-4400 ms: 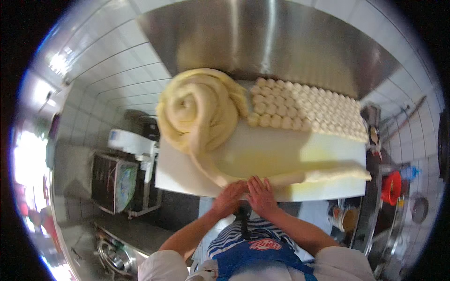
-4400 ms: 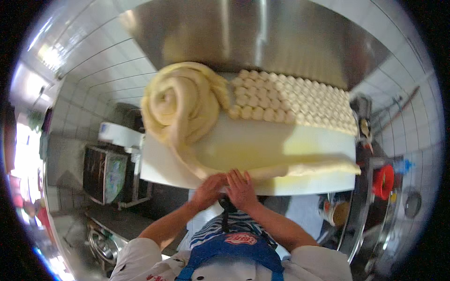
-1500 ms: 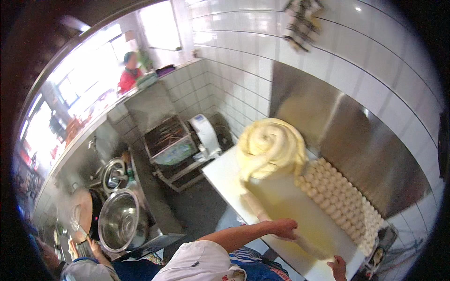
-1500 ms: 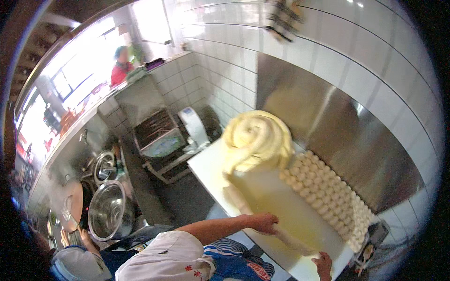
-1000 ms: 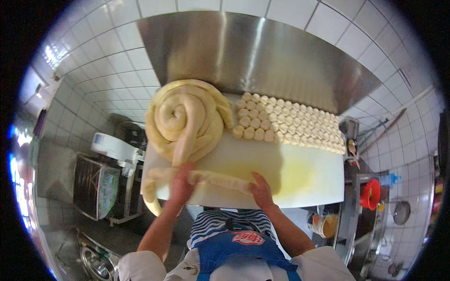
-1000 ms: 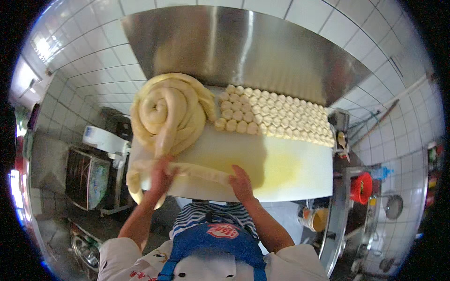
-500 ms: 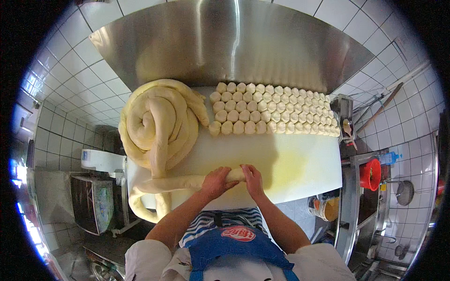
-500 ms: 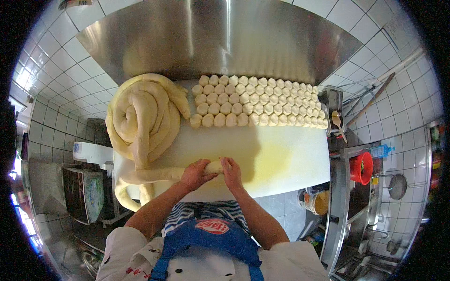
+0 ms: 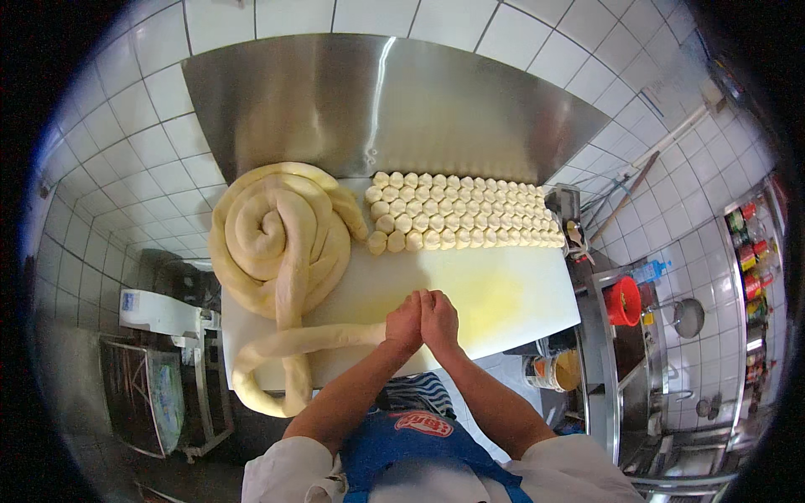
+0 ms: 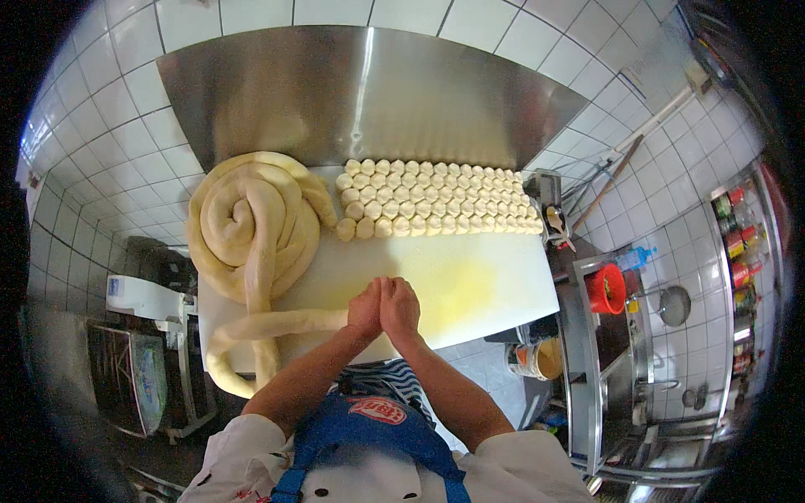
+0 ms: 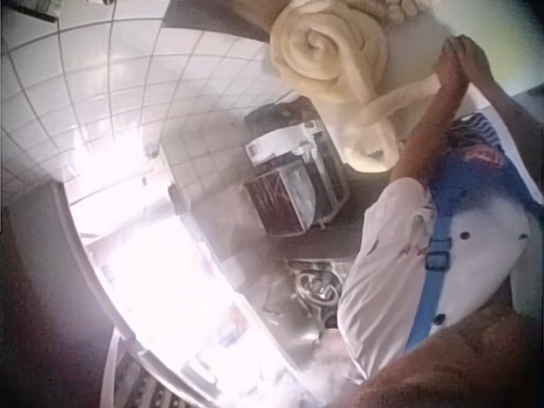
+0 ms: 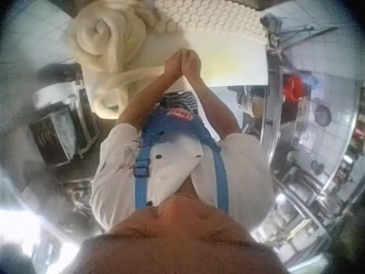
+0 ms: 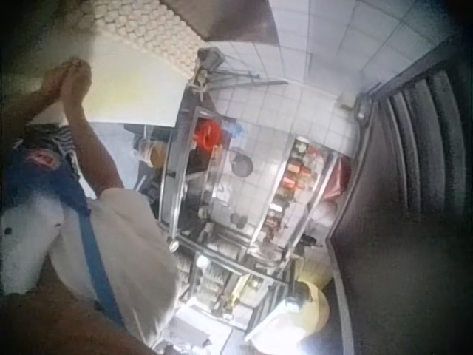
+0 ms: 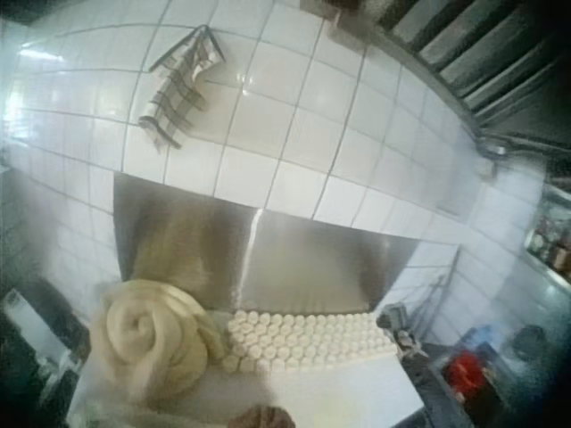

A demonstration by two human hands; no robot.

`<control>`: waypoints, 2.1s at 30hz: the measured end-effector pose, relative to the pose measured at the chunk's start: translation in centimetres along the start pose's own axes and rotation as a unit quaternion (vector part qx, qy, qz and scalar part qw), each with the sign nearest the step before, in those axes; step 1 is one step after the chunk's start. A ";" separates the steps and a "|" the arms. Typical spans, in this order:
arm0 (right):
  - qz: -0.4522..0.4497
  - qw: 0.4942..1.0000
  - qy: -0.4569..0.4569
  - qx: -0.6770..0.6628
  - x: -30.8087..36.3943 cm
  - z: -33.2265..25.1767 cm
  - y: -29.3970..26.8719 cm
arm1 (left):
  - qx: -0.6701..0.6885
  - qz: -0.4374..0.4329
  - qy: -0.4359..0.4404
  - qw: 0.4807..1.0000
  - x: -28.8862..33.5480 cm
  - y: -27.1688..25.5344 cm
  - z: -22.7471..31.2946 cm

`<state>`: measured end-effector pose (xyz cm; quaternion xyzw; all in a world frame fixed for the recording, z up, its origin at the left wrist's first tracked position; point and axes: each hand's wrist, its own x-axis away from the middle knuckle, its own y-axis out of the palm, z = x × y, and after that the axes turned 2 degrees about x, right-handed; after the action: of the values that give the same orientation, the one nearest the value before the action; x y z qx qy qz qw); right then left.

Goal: The person repeatedly pinches off small pieces of dough from a long rope, rolls them into uniform balls, and arranges them in neat rows on a white countertop. The person also applies a yellow liquid to the tops of the dough balls using a small bowl.

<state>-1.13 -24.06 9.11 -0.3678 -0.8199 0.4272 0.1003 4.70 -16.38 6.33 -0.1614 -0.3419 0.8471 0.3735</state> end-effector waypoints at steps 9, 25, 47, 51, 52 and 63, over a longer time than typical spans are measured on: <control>-0.123 0.959 0.000 -0.255 -1.9 0.7 -0.4 | -0.048 -0.056 0.018 0.997 -4.4 2.8 -2.5; -0.237 0.876 0.213 -0.361 -11.9 5.7 12.4 | -0.037 -0.124 -0.189 0.973 -6.2 3.9 -4.8; -0.019 0.997 0.059 0.039 -0.5 1.0 1.2 | 0.030 -0.071 0.025 0.997 -0.7 -0.9 -1.3; -0.054 0.984 0.168 0.001 -1.5 0.1 -0.1 | -0.042 -0.117 -0.032 0.992 -2.5 1.2 -2.1; -0.087 0.977 0.195 -0.005 -1.6 -0.1 0.5 | -0.062 -0.144 -0.045 0.987 -3.0 2.0 -3.2; -0.061 0.868 0.290 -0.399 -11.1 6.7 10.4 | -0.060 -0.107 -0.158 0.980 -5.9 2.7 -7.0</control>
<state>8.91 -32.13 -1.43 -0.4333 -0.8750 -0.0696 0.2042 10.96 -18.89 -0.48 -0.0100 -0.4619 0.7951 0.3928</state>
